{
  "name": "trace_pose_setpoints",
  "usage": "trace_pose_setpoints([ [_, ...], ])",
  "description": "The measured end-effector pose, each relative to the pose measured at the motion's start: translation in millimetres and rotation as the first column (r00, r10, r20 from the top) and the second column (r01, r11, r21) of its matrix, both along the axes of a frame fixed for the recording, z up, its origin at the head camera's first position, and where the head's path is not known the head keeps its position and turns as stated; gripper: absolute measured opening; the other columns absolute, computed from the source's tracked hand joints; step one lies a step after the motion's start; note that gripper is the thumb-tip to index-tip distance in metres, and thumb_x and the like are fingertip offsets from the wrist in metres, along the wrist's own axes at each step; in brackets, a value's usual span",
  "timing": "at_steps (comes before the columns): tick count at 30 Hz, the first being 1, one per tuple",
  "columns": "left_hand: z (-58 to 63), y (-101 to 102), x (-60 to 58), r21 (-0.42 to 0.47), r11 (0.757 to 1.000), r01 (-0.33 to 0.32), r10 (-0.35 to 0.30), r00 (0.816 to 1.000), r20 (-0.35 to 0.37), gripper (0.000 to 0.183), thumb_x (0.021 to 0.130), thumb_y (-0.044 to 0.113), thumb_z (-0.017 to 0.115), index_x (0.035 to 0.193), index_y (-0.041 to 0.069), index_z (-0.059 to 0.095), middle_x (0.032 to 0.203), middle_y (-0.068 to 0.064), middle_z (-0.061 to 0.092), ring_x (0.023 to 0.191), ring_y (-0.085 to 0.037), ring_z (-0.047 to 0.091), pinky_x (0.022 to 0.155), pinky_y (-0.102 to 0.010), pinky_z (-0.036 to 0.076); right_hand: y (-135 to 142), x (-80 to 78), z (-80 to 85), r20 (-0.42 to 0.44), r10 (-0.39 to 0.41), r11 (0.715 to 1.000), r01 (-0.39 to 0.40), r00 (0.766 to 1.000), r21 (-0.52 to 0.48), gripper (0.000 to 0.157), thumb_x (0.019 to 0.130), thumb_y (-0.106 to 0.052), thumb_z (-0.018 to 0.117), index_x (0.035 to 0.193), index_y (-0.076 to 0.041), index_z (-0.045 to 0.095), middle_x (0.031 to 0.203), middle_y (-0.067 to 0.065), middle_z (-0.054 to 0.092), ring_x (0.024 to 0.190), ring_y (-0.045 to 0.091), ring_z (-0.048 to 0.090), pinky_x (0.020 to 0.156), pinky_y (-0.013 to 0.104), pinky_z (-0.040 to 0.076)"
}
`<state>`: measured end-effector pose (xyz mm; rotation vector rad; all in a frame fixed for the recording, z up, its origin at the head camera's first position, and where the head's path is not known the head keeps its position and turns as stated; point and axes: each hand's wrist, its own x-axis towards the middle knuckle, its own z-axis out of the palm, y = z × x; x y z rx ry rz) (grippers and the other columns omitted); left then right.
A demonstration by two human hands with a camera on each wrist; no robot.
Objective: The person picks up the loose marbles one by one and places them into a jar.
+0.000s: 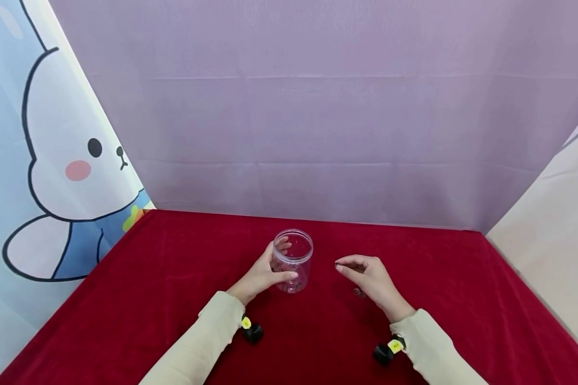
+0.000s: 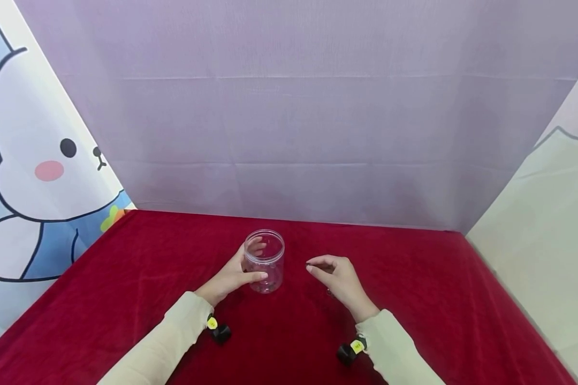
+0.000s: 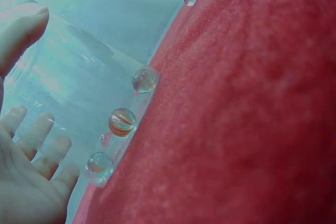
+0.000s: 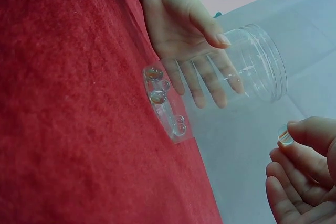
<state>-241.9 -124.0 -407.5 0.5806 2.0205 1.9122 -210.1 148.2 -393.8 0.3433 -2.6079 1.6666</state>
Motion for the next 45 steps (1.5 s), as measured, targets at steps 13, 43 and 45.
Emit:
trace_pose_setpoints([
  [13,1.8,0.8,2.4,-0.006,1.0,-0.009,0.009,1.0,0.006,0.084,0.083,0.008,0.07,0.148,0.017,0.018,0.149,-0.008,0.029,0.14,-0.032,0.023,0.11,-0.049,0.026,-4.9,-0.7,1.0,-0.025,0.011,1.0,-0.011,1.0,0.004,0.024,0.086,-0.02,0.069,0.105,-0.005,0.07,0.102,0.009,0.07,0.086,0.033,0.062,0.065,0.032,0.052],
  [43,-25.9,2.4,-12.1,-0.009,0.997,-0.073,0.073,0.997,-0.04,0.082,0.082,0.01,0.071,0.146,0.026,0.023,0.149,-0.009,0.031,0.137,-0.028,0.03,0.108,-0.051,0.03,-27.3,-5.1,8.1,-0.042,-0.025,0.998,0.022,0.999,-0.061,0.018,0.085,-0.018,0.07,0.101,-0.009,0.072,0.1,0.006,0.071,0.087,0.015,0.065,0.076,0.026,0.052],
  [45,-25.9,2.2,-12.4,-0.01,0.998,-0.07,0.069,0.997,-0.04,0.083,0.082,0.011,0.072,0.147,0.025,0.022,0.149,-0.009,0.03,0.137,-0.028,0.03,0.108,-0.051,0.03,-28.0,-4.9,8.4,-0.042,-0.027,0.997,0.024,0.999,-0.067,0.018,0.085,-0.017,0.07,0.102,-0.008,0.072,0.1,0.006,0.07,0.087,0.015,0.065,0.077,0.026,0.052],
])
